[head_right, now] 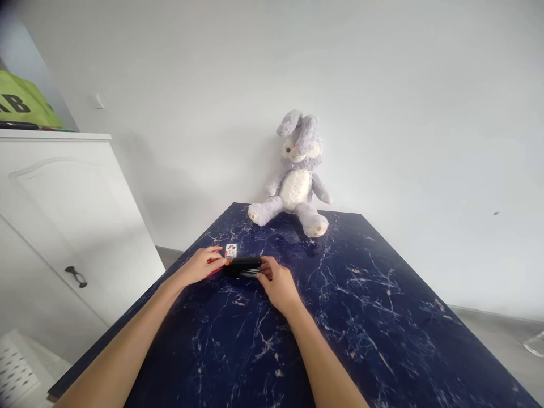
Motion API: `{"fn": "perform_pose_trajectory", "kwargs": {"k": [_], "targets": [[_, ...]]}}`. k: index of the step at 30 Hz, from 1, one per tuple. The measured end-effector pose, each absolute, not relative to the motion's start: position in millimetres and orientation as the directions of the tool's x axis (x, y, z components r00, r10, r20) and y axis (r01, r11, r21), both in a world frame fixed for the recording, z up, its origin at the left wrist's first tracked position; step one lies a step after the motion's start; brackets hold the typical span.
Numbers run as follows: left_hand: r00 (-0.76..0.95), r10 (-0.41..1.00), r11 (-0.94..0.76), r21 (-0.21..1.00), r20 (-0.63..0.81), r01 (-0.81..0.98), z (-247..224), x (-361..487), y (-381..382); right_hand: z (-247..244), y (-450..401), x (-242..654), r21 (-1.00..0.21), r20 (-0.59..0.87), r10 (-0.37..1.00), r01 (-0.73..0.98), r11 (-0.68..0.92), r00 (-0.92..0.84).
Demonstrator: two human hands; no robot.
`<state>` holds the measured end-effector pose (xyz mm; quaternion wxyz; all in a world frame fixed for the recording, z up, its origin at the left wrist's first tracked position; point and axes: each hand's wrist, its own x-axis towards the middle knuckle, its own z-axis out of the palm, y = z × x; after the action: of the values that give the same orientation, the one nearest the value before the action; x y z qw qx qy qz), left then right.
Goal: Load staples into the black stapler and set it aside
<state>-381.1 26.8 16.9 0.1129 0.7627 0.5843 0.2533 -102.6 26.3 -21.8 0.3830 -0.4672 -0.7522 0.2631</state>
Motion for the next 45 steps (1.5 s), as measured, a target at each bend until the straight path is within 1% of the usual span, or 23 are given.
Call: {"fn": "perform_pose_trajectory", "kwargs": {"k": [4, 8, 11, 13, 16, 19, 21, 23, 25, 27, 29, 31, 33, 34, 36, 38, 39, 40, 41, 42, 43, 44, 45], "targets": [[0.166, 0.958, -0.264, 0.495, 0.233, 0.828, 19, -382, 24, -19, 29, -95, -0.719, 0.315, 0.910, 0.558, 0.414, -0.269], [0.131, 0.965, -0.232, 0.511, 0.226, 0.827, 24, -378, 18, -10, 34, -78, -0.669, 0.293, 0.895, 0.596, 0.443, -0.336], [0.097, 0.966, -0.215, 0.529, 0.241, 0.821, 26, -374, 15, -1, 34, -66, -0.622, 0.297, 0.868, 0.609, 0.492, -0.399], [0.045, 0.967, -0.181, 0.550, 0.252, 0.815, 25, -375, 17, 3, 32, -63, -0.590, 0.306, 0.839, 0.602, 0.538, -0.450], [-0.100, 0.970, -0.048, 0.577, 0.222, 0.816, 20, -385, 24, 6, 28, -63, -0.565, 0.318, 0.814, 0.592, 0.575, -0.486], [-0.207, 0.967, 0.085, 0.578, 0.148, 0.811, 14, -399, 32, 6, 27, -64, -0.574, 0.332, 0.832, 0.605, 0.552, -0.444], [-0.229, 0.965, 0.112, 0.584, 0.130, 0.804, 11, -405, 34, 7, 28, -63, -0.599, 0.349, 0.853, 0.608, 0.521, -0.387], [-0.249, 0.956, 0.109, 0.601, 0.155, 0.792, 9, -406, 35, 10, 28, -62, -0.635, 0.381, 0.869, 0.594, 0.493, -0.314], [-0.283, 0.934, 0.090, 0.622, 0.219, 0.778, 10, -402, 33, 14, 28, -63, -0.671, 0.420, 0.878, 0.571, 0.472, -0.231], [-0.330, 0.888, 0.054, 0.640, 0.320, 0.766, 15, -396, 29, 17, 25, -64, -0.700, 0.449, 0.878, 0.547, 0.459, -0.163], [-0.364, 0.826, -0.001, 0.647, 0.430, 0.762, 23, -388, 23, 18, 18, -65, -0.747, 0.442, 0.887, 0.493, 0.446, -0.132], [-0.363, 0.777, -0.066, 0.640, 0.515, 0.766, 30, -376, 15, 15, 9, -66, -0.816, 0.390, 0.907, 0.398, 0.420, -0.157], [-0.317, 0.744, -0.160, 0.618, 0.588, 0.770, 35, -357, 5, 11, -2, -69, -0.894, 0.292, 0.937, 0.293, 0.339, -0.192], [-0.276, 0.729, -0.226, 0.600, 0.627, 0.767, 36, -346, 0, 10, -8, -71, -0.932, 0.234, 0.950, 0.231, 0.280, -0.206], [-0.141, 0.677, -0.424, 0.539, 0.723, 0.728, 34, -319, -11, 10, -17, -77, -0.988, 0.127, 0.963, 0.052, 0.144, -0.239], [0.058, 0.686, -0.581, 0.497, 0.726, 0.644, 29, -293, -22, 14, -22, -83, -0.991, 0.074, 0.949, -0.126, 0.037, -0.305], [0.169, 0.689, -0.647, 0.492, 0.705, 0.583, 27, -281, -25, 16, -24, -85, -0.986, 0.067, 0.942, -0.169, 0.012, -0.329], [0.232, 0.686, -0.684, 0.502, 0.690, 0.529, 25, -272, -29, 19, -24, -86, -0.985, 0.063, 0.942, -0.175, 0.004, -0.331], [0.230, 0.692, -0.690, 0.535, 0.684, 0.487, 24, -265, -31, 21, -24, -86, -0.987, 0.058, 0.948, -0.158, 0.009, -0.314], [0.174, 0.714, -0.670, 0.591, 0.678, 0.449, 23, -261, -32, 23, -24, -86, -0.990, 0.057, 0.957, -0.140, 0.017, -0.286], [0.079, 0.749, -0.628, 0.667, 0.658, 0.400, 23, -258, -32, 24, -23, -85, -0.991, 0.058, 0.965, -0.135, 0.024, -0.257], [-0.018, 0.795, -0.570, 0.756, 0.607, 0.322, 24, -258, -32, 25, -23, -84, -0.989, 0.060, 0.970, -0.145, 0.026, -0.236], [-0.076, 0.847, -0.502, 0.840, 0.525, 0.206, 24, -258, -31, 25, -22, -83, -0.986, 0.064, 0.973, -0.166, 0.027, -0.224]]}}
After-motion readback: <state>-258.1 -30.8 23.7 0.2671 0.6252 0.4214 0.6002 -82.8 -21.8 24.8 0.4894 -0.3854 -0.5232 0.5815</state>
